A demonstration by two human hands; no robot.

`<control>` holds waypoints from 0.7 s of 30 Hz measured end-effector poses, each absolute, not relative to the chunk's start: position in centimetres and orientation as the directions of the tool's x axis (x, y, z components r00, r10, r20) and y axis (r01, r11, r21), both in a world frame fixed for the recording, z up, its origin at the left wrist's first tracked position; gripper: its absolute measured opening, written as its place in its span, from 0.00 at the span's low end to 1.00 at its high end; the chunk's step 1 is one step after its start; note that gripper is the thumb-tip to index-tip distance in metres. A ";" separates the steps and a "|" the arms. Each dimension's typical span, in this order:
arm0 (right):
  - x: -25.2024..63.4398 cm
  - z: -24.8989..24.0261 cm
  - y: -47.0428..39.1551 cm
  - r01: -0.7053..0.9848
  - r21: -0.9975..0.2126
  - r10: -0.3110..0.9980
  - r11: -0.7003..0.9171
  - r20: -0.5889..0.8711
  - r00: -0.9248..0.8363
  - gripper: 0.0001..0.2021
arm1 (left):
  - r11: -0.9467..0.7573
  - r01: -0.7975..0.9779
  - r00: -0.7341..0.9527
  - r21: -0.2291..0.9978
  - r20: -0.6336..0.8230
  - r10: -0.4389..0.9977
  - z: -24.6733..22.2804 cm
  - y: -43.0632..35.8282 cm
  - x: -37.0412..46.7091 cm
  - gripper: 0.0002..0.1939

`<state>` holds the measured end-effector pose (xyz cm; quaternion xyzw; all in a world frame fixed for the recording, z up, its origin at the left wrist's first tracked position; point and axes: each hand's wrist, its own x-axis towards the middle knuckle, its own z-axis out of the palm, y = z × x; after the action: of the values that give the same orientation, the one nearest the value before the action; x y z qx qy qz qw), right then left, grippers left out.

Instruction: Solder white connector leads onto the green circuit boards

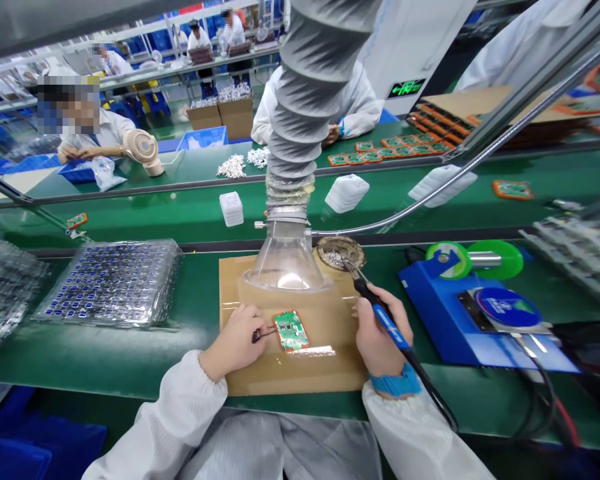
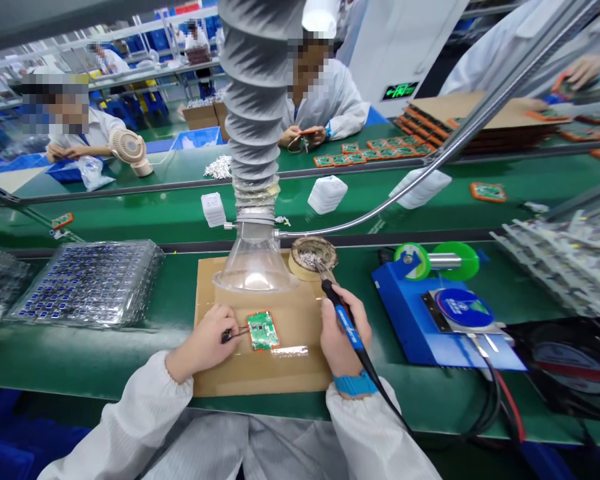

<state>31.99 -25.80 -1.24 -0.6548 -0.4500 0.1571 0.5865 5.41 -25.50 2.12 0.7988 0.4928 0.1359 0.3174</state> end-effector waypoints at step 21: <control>32.3 -1.1 -30.0 0.201 -0.978 0.791 -0.059 0.077 0.607 0.28 | 0.386 0.108 0.021 0.916 -0.390 0.921 4.9 -11.2 0.3 0.09</control>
<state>32.33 -29.99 -1.10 -0.6819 -0.3635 0.2537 0.5818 0.34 -11.19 4.90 0.4262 0.6032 0.3544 0.5736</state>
